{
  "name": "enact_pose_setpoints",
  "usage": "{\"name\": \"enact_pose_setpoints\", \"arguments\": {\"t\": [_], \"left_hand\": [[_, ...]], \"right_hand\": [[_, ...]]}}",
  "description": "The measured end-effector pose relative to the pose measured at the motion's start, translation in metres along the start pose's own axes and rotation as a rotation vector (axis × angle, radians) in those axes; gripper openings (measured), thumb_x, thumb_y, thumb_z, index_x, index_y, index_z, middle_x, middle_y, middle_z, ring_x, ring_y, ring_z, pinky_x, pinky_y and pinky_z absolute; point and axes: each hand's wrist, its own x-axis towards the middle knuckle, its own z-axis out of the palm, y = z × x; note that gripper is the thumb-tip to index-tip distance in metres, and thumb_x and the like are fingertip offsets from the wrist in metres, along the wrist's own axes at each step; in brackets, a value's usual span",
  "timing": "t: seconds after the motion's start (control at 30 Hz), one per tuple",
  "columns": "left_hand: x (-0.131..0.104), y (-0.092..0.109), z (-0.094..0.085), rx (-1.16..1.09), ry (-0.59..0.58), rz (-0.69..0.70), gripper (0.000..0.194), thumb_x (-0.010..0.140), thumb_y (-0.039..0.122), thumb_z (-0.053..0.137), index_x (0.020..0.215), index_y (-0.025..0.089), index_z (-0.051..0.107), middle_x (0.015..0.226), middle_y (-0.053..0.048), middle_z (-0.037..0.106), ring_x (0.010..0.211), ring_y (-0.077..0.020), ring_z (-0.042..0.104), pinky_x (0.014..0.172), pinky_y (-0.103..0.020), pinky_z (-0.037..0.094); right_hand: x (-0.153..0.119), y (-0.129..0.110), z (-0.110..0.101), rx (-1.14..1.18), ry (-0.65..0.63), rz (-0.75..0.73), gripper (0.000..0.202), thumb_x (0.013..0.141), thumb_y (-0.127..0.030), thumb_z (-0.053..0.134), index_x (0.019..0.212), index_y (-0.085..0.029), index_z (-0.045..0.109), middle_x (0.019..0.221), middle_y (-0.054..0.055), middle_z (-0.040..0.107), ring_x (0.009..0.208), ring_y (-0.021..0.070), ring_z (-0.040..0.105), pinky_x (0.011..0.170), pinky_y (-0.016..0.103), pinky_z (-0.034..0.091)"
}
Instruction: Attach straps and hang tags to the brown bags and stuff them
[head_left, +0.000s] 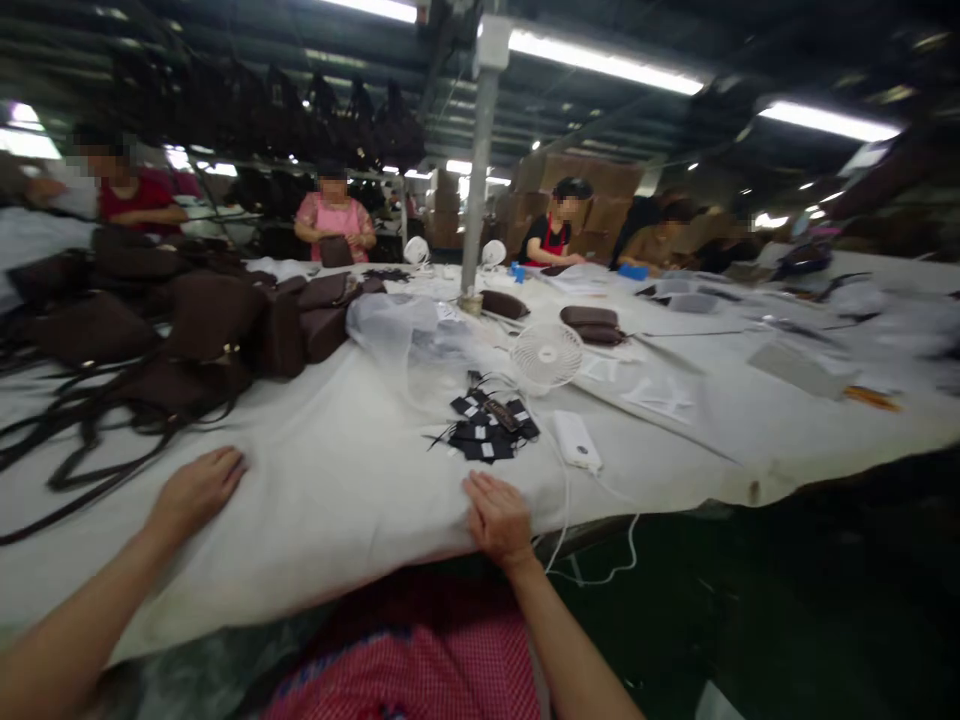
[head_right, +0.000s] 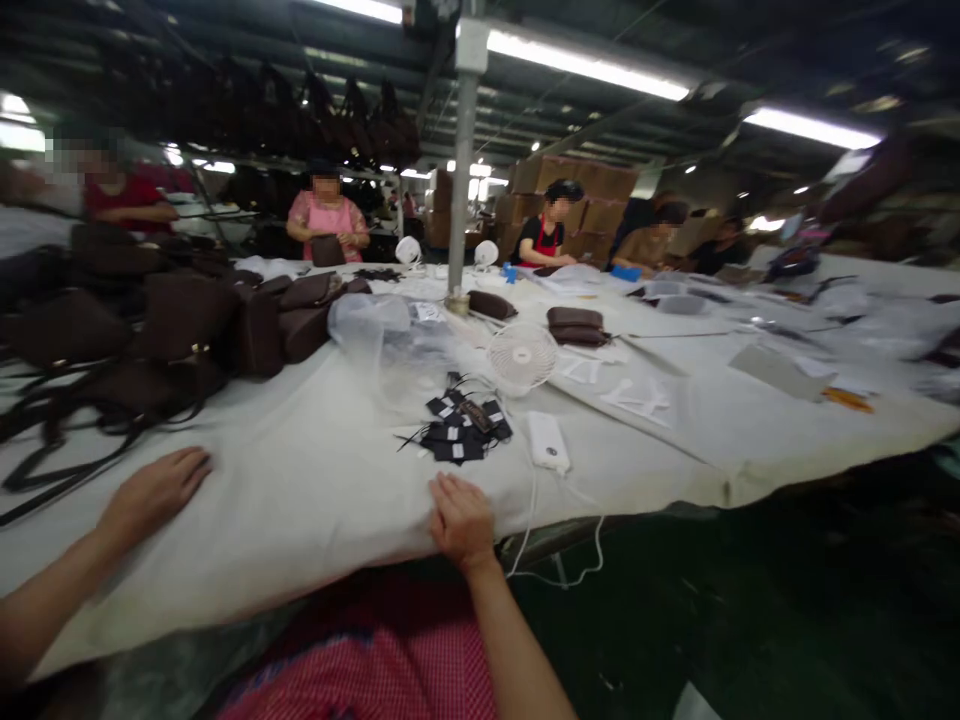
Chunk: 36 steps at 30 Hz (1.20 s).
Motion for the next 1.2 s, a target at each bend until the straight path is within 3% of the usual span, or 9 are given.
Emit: {"name": "enact_pose_setpoints", "arguments": {"t": [0.1, 0.23, 0.8, 1.2], "left_hand": [[-0.016, -0.018, 0.008, 0.083, -0.099, -0.003, 0.040, 0.088, 0.037, 0.028, 0.098, 0.017, 0.061, 0.114, -0.014, 0.066, 0.101, -0.0282, 0.062, 0.088, -0.040, 0.049], [-0.012, -0.020, 0.017, 0.133, -0.136, -0.006, 0.040, 0.091, 0.037, 0.030, 0.101, 0.015, 0.062, 0.117, -0.016, 0.064, 0.102, -0.0298, 0.061, 0.087, -0.041, 0.048], [-0.009, -0.018, 0.020, 0.175, -0.099, 0.035, 0.038, 0.093, 0.037, 0.035, 0.111, 0.013, 0.060, 0.122, -0.015, 0.062, 0.104, -0.0304, 0.061, 0.087, -0.039, 0.047], [-0.005, -0.017, 0.027, 0.069, -0.060, 0.016, 0.038, 0.095, 0.037, 0.036, 0.113, 0.013, 0.060, 0.128, -0.015, 0.060, 0.110, -0.0318, 0.057, 0.092, -0.042, 0.044]], "right_hand": [[-0.002, 0.004, 0.003, -0.001, -0.037, -0.001, 0.038, 0.091, -0.027, 0.042, 0.121, -0.018, 0.065, 0.125, 0.008, 0.066, 0.115, 0.0237, 0.059, 0.097, 0.038, 0.040], [-0.002, 0.006, 0.000, -0.010, -0.067, -0.016, 0.038, 0.092, -0.027, 0.043, 0.122, -0.018, 0.064, 0.126, 0.008, 0.066, 0.115, 0.0233, 0.059, 0.097, 0.037, 0.040], [-0.003, 0.007, -0.001, -0.052, -0.047, -0.030, 0.037, 0.092, -0.028, 0.044, 0.120, -0.016, 0.065, 0.125, 0.007, 0.066, 0.115, 0.0227, 0.059, 0.096, 0.036, 0.039], [-0.005, 0.010, -0.002, -0.098, -0.058, -0.053, 0.037, 0.092, -0.028, 0.045, 0.121, -0.017, 0.065, 0.126, 0.008, 0.066, 0.115, 0.0221, 0.060, 0.097, 0.034, 0.039]]}}
